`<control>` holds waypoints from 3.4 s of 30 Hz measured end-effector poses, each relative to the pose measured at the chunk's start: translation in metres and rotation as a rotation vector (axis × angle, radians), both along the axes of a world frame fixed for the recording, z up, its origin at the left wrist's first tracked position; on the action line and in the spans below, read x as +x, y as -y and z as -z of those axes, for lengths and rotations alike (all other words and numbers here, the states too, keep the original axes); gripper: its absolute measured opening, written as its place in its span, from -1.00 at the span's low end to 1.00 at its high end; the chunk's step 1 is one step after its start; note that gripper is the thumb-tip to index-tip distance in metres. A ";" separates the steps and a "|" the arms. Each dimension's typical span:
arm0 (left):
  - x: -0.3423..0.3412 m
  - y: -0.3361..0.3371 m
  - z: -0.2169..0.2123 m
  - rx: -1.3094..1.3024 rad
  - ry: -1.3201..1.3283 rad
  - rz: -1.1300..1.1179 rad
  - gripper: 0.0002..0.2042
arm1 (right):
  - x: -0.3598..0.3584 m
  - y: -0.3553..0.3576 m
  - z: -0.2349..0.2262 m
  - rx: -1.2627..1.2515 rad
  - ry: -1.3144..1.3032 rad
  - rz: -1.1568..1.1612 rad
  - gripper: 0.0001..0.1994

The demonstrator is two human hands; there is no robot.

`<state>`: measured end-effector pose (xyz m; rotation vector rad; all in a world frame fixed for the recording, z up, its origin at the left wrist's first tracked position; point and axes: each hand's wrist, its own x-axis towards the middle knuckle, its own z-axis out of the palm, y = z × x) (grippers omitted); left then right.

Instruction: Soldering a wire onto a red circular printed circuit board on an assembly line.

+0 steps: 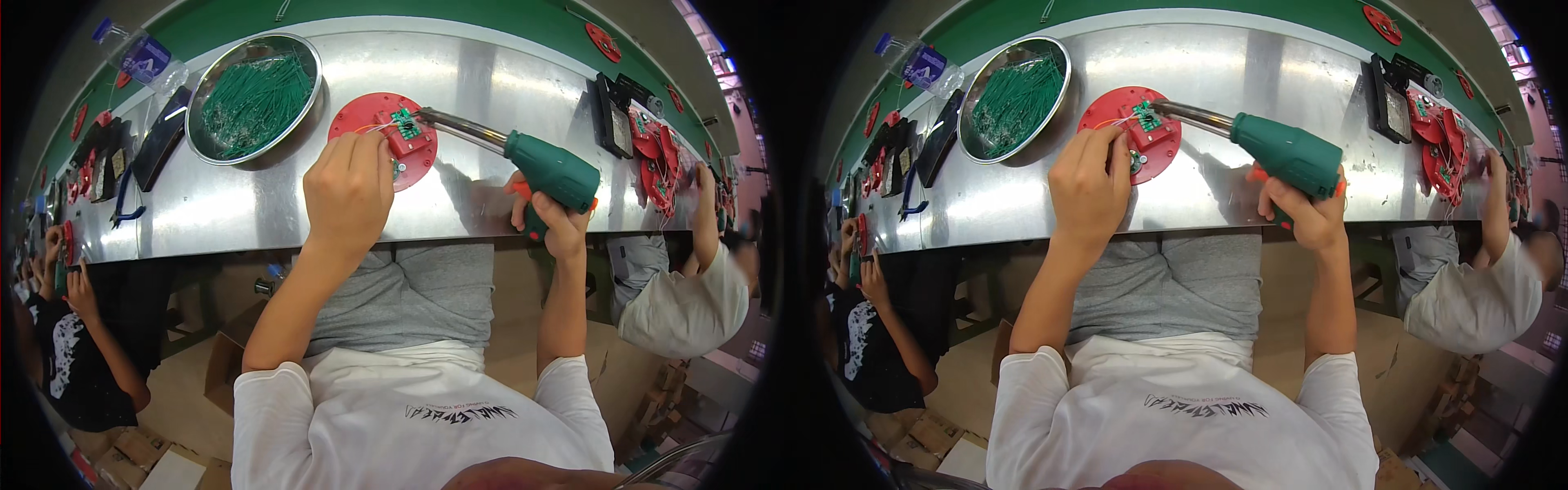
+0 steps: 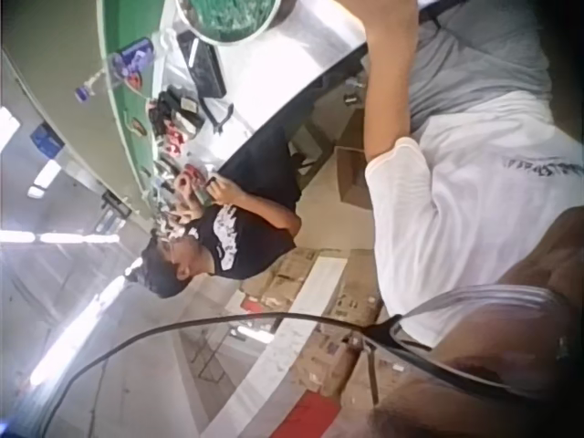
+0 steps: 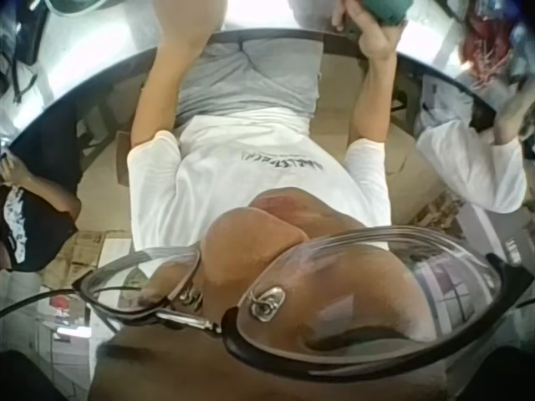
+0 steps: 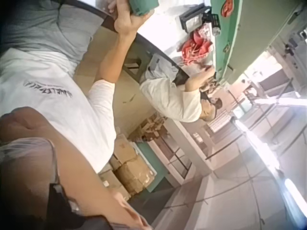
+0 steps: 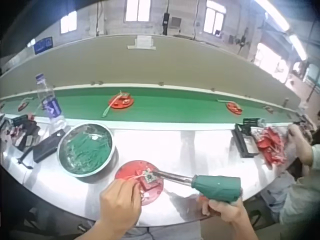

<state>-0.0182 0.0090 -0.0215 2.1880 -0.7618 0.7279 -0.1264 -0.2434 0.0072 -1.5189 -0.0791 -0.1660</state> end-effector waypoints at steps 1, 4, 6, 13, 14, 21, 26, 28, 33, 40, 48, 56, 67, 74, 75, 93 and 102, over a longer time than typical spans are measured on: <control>0.000 0.000 0.000 0.002 0.002 -0.002 -0.91 | -0.002 0.001 0.001 0.018 0.024 0.023 -0.77; 0.001 0.001 -0.001 0.000 0.012 0.004 -0.90 | -0.002 0.006 0.004 0.006 0.061 0.041 -0.74; 0.001 0.000 -0.001 0.022 0.002 -0.012 -0.89 | -0.002 0.006 0.004 -0.026 0.075 0.038 -0.72; 0.001 -0.006 -0.001 0.028 0.008 -0.018 -0.88 | -0.001 0.002 0.007 0.060 0.065 0.081 -0.70; 0.000 -0.007 -0.002 0.039 0.018 -0.032 -0.88 | 0.000 0.001 0.009 0.066 0.065 0.089 -0.69; -0.001 0.000 -0.002 -0.031 -0.099 -0.005 -0.94 | -0.007 0.013 0.024 0.180 0.117 0.140 -0.51; -0.001 -0.009 -0.009 -0.124 -0.026 -0.003 -0.91 | -0.009 0.010 0.018 0.148 0.078 0.080 -0.49; 0.000 -0.015 -0.014 -0.166 0.066 -0.035 -0.90 | -0.008 0.003 0.016 0.116 0.112 0.086 -0.50; 0.006 -0.014 -0.025 -0.153 0.166 0.099 -0.83 | -0.010 0.002 0.016 -0.027 0.071 0.021 -0.46; 0.006 -0.003 -0.013 0.043 -0.070 0.087 -0.88 | -0.010 -0.004 0.007 0.008 0.024 0.018 -0.67; 0.011 -0.001 -0.005 0.027 0.080 0.103 -0.86 | -0.008 -0.001 0.003 -0.006 0.044 0.028 -0.70; 0.012 0.000 -0.002 0.055 0.080 0.073 -0.84 | -0.003 -0.002 0.004 -0.011 0.020 -0.011 -0.71; 0.012 -0.002 -0.001 0.026 0.125 0.095 -0.83 | -0.005 -0.001 0.005 -0.035 0.045 0.014 -0.70; 0.012 -0.002 0.003 0.040 0.129 0.085 -0.83 | -0.006 -0.005 0.004 -0.050 0.038 0.006 -0.69; 0.012 -0.002 0.004 0.045 0.120 0.087 -0.82 | -0.006 -0.004 0.005 -0.057 0.044 0.020 -0.68; 0.014 -0.003 0.007 0.058 0.126 0.079 -0.83 | -0.004 -0.008 -0.003 -0.067 0.002 0.040 -0.75; 0.015 -0.001 0.006 0.057 0.117 0.080 -0.85 | -0.004 -0.007 -0.016 -0.004 -0.013 0.030 -0.75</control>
